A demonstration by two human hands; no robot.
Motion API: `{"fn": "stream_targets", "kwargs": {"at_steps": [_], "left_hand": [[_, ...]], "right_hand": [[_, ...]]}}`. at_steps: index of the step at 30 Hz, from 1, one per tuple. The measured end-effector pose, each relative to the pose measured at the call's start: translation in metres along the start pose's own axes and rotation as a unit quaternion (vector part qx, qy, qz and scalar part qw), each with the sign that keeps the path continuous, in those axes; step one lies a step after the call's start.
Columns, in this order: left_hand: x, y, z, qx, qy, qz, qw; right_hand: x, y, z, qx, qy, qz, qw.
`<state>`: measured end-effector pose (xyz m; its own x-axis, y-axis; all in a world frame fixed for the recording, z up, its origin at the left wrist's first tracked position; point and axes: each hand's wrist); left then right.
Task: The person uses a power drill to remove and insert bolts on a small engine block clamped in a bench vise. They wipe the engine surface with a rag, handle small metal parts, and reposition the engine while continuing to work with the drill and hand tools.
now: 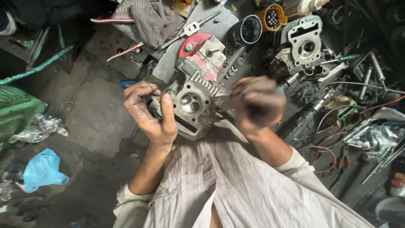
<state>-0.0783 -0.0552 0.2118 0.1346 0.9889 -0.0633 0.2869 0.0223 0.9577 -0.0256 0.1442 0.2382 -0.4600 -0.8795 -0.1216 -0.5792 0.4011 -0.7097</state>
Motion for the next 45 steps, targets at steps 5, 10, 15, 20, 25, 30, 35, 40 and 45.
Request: {"fn": "stream_targets", "kwargs": {"at_steps": [5,10,15,20,25,30,35,40,45], "left_hand": [[-0.006,-0.003,0.001,0.007,-0.006,0.004,1.0],[-0.011,-0.006,-0.001,0.01,-0.009,0.007,1.0],[-0.015,-0.007,-0.002,0.01,-0.013,-0.003,1.0],[-0.015,-0.008,-0.004,0.007,-0.007,-0.003,1.0],[-0.015,-0.01,-0.006,0.022,-0.006,-0.019,1.0],[-0.016,-0.011,-0.006,0.028,-0.01,-0.028,0.999],[-0.014,-0.009,-0.006,0.022,-0.01,-0.036,0.999],[-0.012,-0.005,-0.008,-0.004,-0.017,-0.046,0.999],[-0.011,-0.005,-0.008,0.018,-0.018,-0.053,0.998]], "right_hand": [[-0.037,0.048,0.044,0.185,0.136,0.178,0.957],[-0.062,0.1,0.083,0.205,0.081,0.416,0.882],[-0.058,0.141,0.1,0.229,0.061,0.388,0.891],[-0.049,0.156,0.094,0.328,0.008,0.516,0.791],[-0.059,0.179,0.087,0.517,-0.095,0.519,0.674],[-0.081,0.204,0.107,0.362,-0.016,0.564,0.742],[-0.089,0.218,0.128,0.355,0.002,0.543,0.761],[-0.109,0.217,0.118,0.298,0.028,0.583,0.755],[-0.157,0.188,0.084,0.438,-0.035,0.513,0.737]]}}
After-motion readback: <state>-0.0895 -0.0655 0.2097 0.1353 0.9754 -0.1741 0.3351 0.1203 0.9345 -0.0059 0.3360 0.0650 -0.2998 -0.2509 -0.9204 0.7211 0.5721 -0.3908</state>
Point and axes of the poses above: each hand's wrist, its own z-axis away from the middle knuckle, its own x-axis out of the palm, y = z × x, and after that the axes turned 4 degrees about -y, right-handed
